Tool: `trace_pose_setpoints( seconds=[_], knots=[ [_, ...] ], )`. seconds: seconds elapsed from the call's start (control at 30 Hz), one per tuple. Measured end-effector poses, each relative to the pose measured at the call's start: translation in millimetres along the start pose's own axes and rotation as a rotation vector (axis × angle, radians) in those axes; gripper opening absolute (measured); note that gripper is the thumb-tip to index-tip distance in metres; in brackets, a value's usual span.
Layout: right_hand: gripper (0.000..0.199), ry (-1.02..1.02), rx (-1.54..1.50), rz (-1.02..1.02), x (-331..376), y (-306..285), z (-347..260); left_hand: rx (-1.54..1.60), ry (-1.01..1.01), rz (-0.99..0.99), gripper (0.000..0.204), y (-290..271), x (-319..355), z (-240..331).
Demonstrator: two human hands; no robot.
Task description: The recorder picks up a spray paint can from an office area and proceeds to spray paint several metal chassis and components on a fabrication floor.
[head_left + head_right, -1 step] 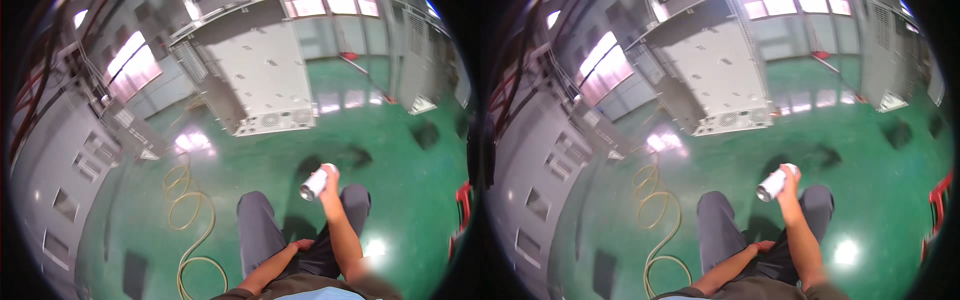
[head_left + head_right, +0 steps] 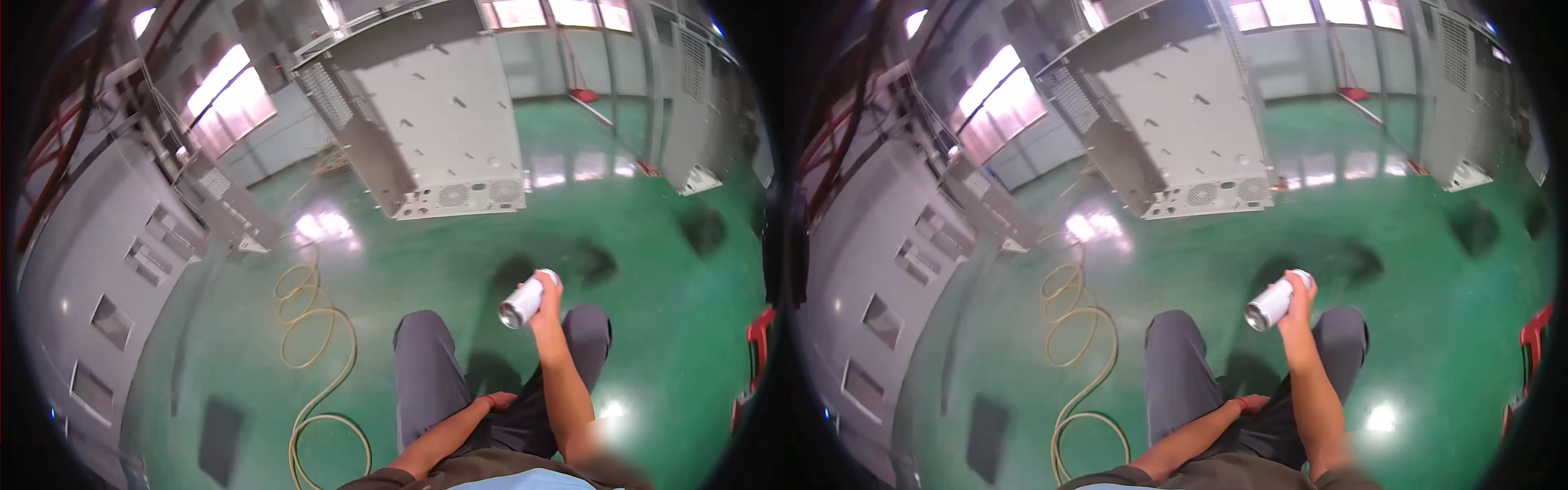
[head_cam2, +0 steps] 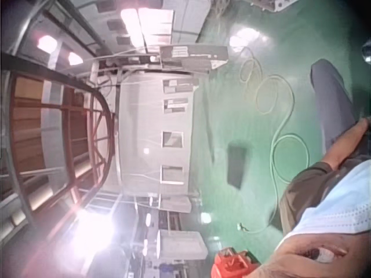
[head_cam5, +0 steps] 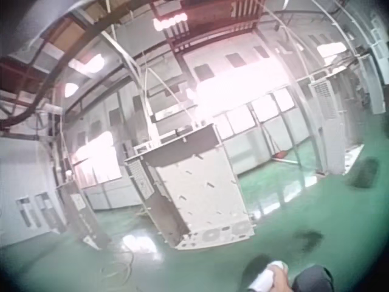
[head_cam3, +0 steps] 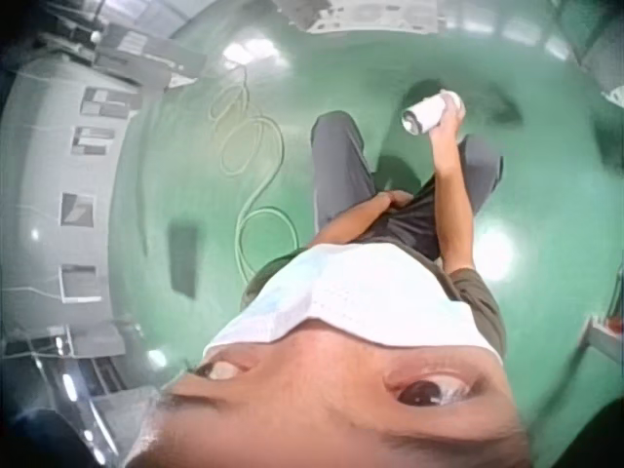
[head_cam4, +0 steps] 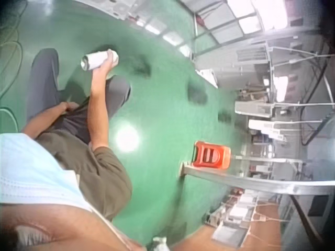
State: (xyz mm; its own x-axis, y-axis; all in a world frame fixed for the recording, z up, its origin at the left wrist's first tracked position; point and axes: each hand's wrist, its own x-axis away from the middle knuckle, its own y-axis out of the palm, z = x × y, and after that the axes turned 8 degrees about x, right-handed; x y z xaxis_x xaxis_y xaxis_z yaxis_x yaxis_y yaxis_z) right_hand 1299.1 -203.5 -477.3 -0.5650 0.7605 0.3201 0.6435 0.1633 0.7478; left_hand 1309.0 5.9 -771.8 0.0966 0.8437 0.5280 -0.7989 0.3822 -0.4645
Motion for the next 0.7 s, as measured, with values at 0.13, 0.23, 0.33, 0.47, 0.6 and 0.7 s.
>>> trace_pose_setpoints(
  seconds=[0.13, 0.23, 0.33, 0.47, 0.6, 0.7],
  knots=[
    [0.077, 0.036, -0.038, -0.051, -9.1, -6.8, -6.8, 0.058, -0.031, 0.041, 0.048, 3.3, -7.5, 5.0],
    [0.077, 0.061, -0.037, -0.038, -12.0, -9.7, -12.6, 0.077, -0.066, 0.07, 0.049, 5.2, -17.4, 9.4],
    [0.079, 0.025, -0.025, -0.01, -25.2, -26.9, -31.1, 0.059, 0.046, 0.028, 0.046, -1.7, -31.0, 43.1],
    [0.065, -0.02, -0.027, -0.003, -22.7, -15.5, -31.2, 0.069, 0.027, 0.046, 0.044, -6.8, -25.0, 45.8],
    [0.08, 0.039, -0.012, 0.014, -29.4, -28.1, -46.7, 0.026, 0.02, 0.039, 0.044, -13.6, -32.6, 72.5],
    [0.079, 0.049, -0.038, -0.026, -30.7, -26.4, -51.3, 0.1, 0.009, 0.043, 0.045, -6.4, -37.4, 62.3]
  ],
)
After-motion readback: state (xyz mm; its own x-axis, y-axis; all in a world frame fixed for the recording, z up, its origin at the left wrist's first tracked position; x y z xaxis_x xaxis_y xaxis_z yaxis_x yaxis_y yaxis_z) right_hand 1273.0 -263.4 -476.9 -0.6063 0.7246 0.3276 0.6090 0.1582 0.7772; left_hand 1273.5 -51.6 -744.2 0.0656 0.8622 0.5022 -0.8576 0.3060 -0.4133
